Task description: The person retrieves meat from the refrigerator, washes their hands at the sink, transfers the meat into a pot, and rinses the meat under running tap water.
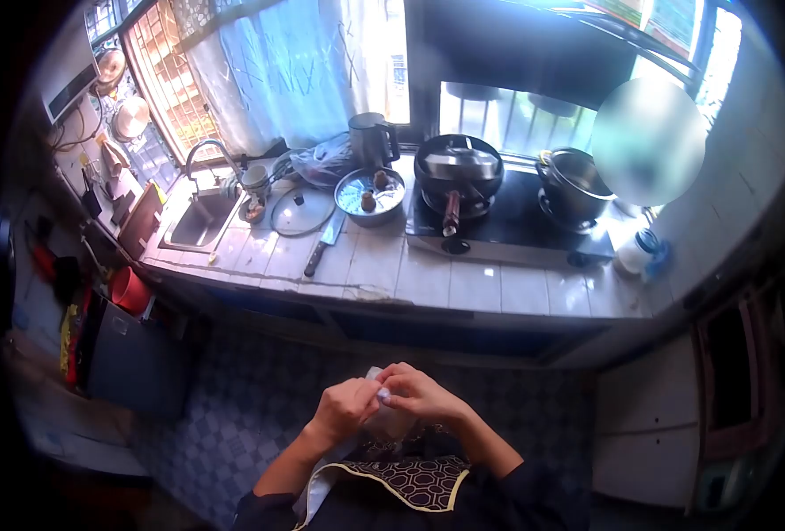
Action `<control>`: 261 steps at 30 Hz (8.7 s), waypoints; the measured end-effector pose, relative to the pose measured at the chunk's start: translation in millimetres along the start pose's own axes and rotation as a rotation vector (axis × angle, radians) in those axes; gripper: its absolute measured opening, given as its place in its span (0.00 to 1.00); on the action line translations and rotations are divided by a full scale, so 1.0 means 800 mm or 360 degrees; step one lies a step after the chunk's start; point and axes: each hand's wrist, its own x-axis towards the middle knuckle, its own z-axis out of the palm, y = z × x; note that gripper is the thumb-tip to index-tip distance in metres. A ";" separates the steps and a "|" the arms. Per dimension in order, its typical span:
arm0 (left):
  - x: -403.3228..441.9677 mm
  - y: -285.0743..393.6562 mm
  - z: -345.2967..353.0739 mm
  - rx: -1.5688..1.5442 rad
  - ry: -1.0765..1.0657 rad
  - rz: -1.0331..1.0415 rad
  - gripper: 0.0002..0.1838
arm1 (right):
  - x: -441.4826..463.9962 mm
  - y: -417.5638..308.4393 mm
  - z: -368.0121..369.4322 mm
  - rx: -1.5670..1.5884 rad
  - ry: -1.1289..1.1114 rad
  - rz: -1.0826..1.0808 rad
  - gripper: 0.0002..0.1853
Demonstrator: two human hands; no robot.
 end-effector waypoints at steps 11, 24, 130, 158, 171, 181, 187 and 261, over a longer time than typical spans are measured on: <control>0.180 -0.229 0.035 -0.2333 0.0138 -0.1677 0.03 | 0.252 0.093 -0.178 -0.0563 0.0434 -0.0557 0.07; 0.243 -0.420 0.077 -0.1898 -0.0436 -0.1955 0.07 | 0.360 0.123 -0.181 -0.0939 0.0631 -0.0157 0.11; 0.257 -0.481 0.004 -0.2330 0.0790 -0.1985 0.06 | 0.437 0.040 -0.168 -0.0390 0.0758 0.0056 0.20; 0.258 -0.476 0.002 -0.2350 0.0460 -0.2028 0.06 | 0.522 0.123 -0.276 0.1003 0.0699 0.0441 0.23; 0.262 -0.469 -0.004 -0.2332 0.0552 -0.2047 0.06 | 0.479 0.096 -0.163 -0.1310 0.0313 -0.0094 0.17; 0.273 -0.463 -0.006 -0.2287 0.0527 -0.2058 0.06 | 0.593 0.234 -0.336 -0.1208 0.1495 0.0540 0.31; 0.272 -0.472 -0.008 -0.2316 0.0524 -0.2097 0.06 | 0.620 0.287 -0.355 -0.1195 0.1428 0.0838 0.31; 0.124 0.475 0.265 -0.1014 -0.1416 0.1899 0.08 | -0.412 -0.030 0.153 0.2208 0.3123 -0.1392 0.08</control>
